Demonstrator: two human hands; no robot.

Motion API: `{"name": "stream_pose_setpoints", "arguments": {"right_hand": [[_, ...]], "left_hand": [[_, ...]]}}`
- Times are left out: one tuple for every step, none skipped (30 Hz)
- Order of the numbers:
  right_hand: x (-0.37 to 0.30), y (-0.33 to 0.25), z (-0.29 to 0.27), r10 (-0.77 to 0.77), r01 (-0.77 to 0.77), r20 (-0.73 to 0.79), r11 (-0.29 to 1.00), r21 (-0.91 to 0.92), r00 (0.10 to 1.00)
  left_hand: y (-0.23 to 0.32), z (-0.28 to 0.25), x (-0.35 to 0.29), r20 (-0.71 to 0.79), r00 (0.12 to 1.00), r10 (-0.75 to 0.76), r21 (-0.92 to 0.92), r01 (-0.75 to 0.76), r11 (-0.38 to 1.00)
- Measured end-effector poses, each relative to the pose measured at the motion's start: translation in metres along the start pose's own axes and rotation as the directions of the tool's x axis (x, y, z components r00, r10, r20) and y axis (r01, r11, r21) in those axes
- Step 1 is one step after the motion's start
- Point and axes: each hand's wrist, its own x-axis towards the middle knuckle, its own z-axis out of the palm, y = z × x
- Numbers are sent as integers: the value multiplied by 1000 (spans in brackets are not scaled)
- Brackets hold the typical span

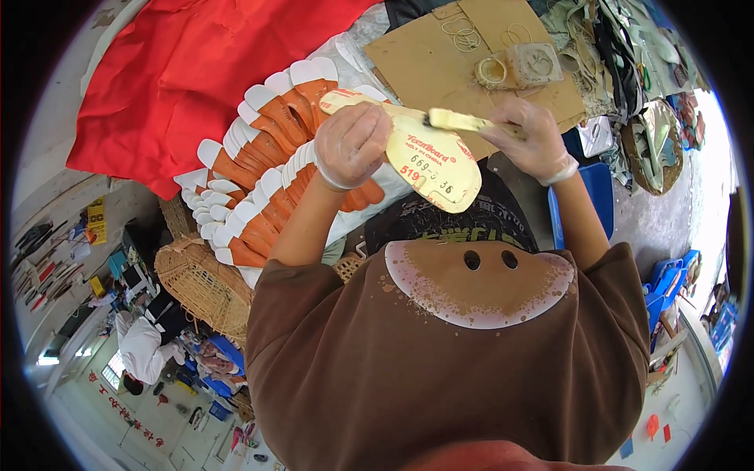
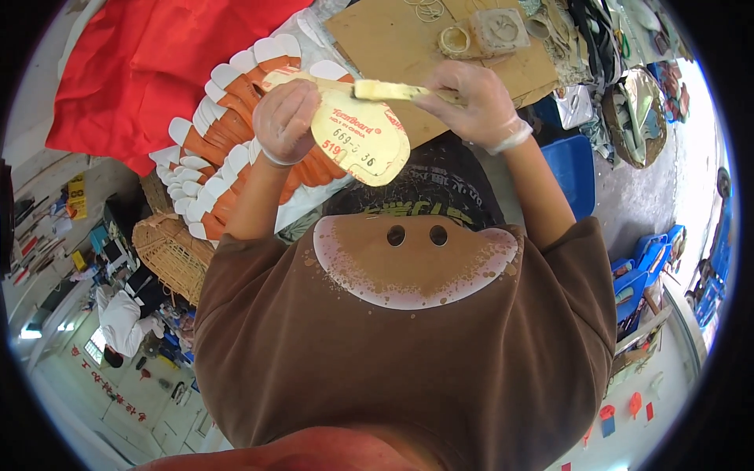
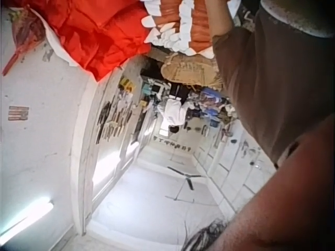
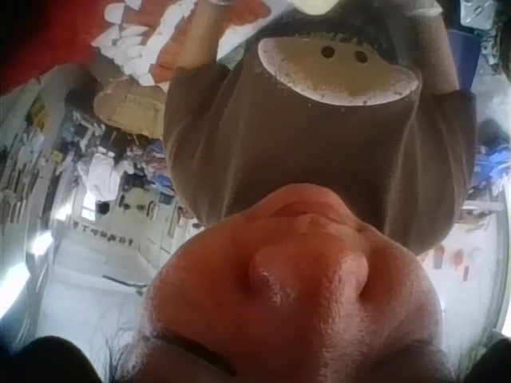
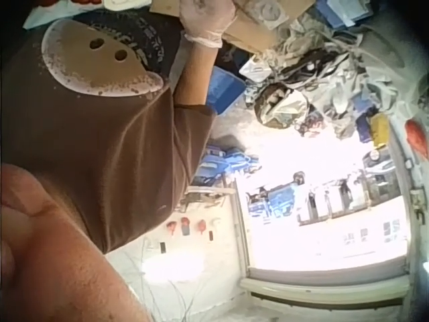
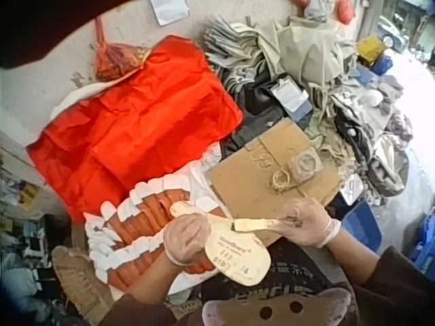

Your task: Applying glue to shoe insole components using a brush on a manufacturing table.

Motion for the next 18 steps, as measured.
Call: {"name": "stream_pose_setpoints", "arguments": {"right_hand": [[-5, 2, -6, -66, 66, 0, 998, -3, 998], [-10, 2, -10, -131, 131, 2, 991, -5, 991], [-15, -2, -13, -132, 132, 4, 991, -1, 991], [-21, -6, -16, -135, 136, 16, 991, -14, 991], [-25, -11, -18, -141, 142, 26, 989, -31, 990], [-28, -12, -18, -182, 182, 44, 983, 10, 982], [-30, -13, -13, -239, 237, 45, 971, 39, 970], [-30, -18, -11, -249, 246, 64, 968, 56, 966], [-30, -24, -9, -260, 254, 83, 964, 72, 962], [-29, -28, -10, -270, 265, 104, 962, 61, 957], [-28, -29, -8, -268, 263, 102, 963, 59, 958], [-27, -30, -7, -226, 218, 84, 971, 95, 971], [-26, -31, -6, -183, 173, 68, 976, 132, 981], [-25, -32, -5, -139, 128, 54, 977, 170, 989], [-24, -32, -4, -94, 84, 42, 975, 208, 995], [-24, -33, -3, -49, 40, 31, 968, 246, 998], [-22, -34, -2, -4, -2, 22, 959, 284, 1000], [-22, -33, 3, -8, -4, 39, 959, 283, 999]], "left_hand": [[-2, -2, 0, -22, 1000, 2, 30, -1, 1000], [-4, -7, -1, -19, 1000, -1, 33, 2, 999], [-5, -11, -1, 6, 1000, -26, 78, 25, 997], [-7, -15, -1, 29, 998, -51, 124, 47, 991], [-10, -15, -2, 26, 998, -51, 127, 47, 991], [-14, -14, -4, 6, 1000, -30, 175, 28, 984], [-17, -13, -6, -13, 1000, -7, 224, 9, 975], [-18, -11, -9, -14, 1000, -8, 228, 11, 974], [-19, -9, -12, -8, 1000, -7, 240, 9, 971], [-19, -8, -14, -3, 1000, -7, 252, 7, 968], [-20, -8, -15, -3, 1000, -5, 250, 6, 968], [-21, -8, -15, 4, 1000, -19, 281, 17, 960], [-22, -8, -16, 12, 999, -34, 311, 29, 950], [-22, -8, -16, 11, 999, -33, 310, 28, 950], [-23, -8, -17, 10, 999, -30, 336, 25, 941], [-24, -8, -17, 10, 1000, -26, 362, 21, 932], [-23, -9, -15, 9, 1000, -25, 362, 21, 932], [-22, -10, -13, 5, 999, -31, 357, 27, 934]]}}
